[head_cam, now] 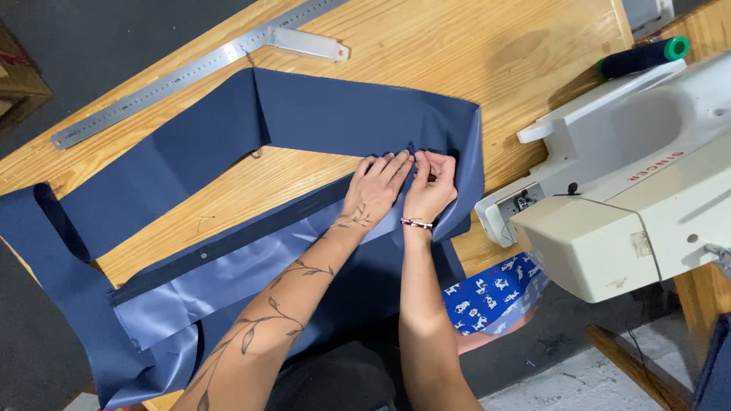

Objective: The person is folding and aligning large pieces of blue fabric on a workbench to prepare them for sewing.

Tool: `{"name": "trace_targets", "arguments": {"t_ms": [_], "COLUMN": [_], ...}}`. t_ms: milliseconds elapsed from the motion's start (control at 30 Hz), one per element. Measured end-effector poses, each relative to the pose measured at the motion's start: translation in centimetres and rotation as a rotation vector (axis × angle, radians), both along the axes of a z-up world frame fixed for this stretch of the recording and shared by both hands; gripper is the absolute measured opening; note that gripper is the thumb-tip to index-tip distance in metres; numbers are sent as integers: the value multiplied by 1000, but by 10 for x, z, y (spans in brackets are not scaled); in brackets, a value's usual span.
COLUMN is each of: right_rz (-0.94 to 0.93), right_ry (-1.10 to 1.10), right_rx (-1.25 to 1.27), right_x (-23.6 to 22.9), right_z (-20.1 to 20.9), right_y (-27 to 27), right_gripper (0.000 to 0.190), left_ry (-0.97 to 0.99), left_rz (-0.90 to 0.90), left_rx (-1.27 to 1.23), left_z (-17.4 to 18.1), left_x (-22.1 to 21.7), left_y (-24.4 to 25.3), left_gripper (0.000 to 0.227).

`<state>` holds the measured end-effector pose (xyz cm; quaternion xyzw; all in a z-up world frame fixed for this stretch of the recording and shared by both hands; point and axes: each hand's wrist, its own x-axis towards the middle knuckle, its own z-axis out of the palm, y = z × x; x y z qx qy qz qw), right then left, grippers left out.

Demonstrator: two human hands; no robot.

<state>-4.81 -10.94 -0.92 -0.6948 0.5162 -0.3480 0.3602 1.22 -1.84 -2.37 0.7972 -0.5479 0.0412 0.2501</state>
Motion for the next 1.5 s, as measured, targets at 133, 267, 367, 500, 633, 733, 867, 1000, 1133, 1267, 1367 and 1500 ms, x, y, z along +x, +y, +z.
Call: {"name": "trace_targets", "arguments": {"t_ms": [133, 267, 367, 500, 633, 733, 867, 1000, 1133, 1267, 1367, 1500], "right_rz": [22, 40, 7, -53, -64, -56, -29, 2, -6, -24, -68, -95], "right_ry": [85, 154, 131, 86, 71, 85, 115, 130, 118, 57, 49, 57], "right_rx": [-99, -160, -125, -61, -73, -98, -141, -164, -156, -127, -143, -211], "right_x": [-1, 1, 6, 4, 4, 4, 6, 5, 6, 9, 12, 12], "right_z": [-2, 8, 12, 1, -8, -5, -4, -7, -3, -2, -10, -23], "right_y": [-1, 4, 6, 4, 0, 1, 2, 2, 3, 2, 2, 2], "right_gripper": [11, 11, 13, 18, 16, 16, 14, 10, 8, 5, 5, 7], "left_ry": [51, -31, -31, -34, -19, -24, -2, -11, 45, 117, 94, 251], "left_rz": [19, 19, 30, 24, 98, 91, 38, 19, 23, 73, 304, 151], "left_rx": [66, 102, 89, 130, 128, 148, 148, 189, 163, 123, 133, 9], "left_z": [-4, -16, -14, -11, 16, 4, -12, -11, -7, 9, 27, -26], "left_x": [-6, -8, -9, -9, -16, -14, -11, -9, -11, -11, -27, 2], "left_y": [0, 0, 1, 1, -4, -2, 0, 1, 1, -2, -18, -15], "left_gripper": [38, 39, 39, 40, 39, 40, 42, 41, 42, 36, 27, 24]}}
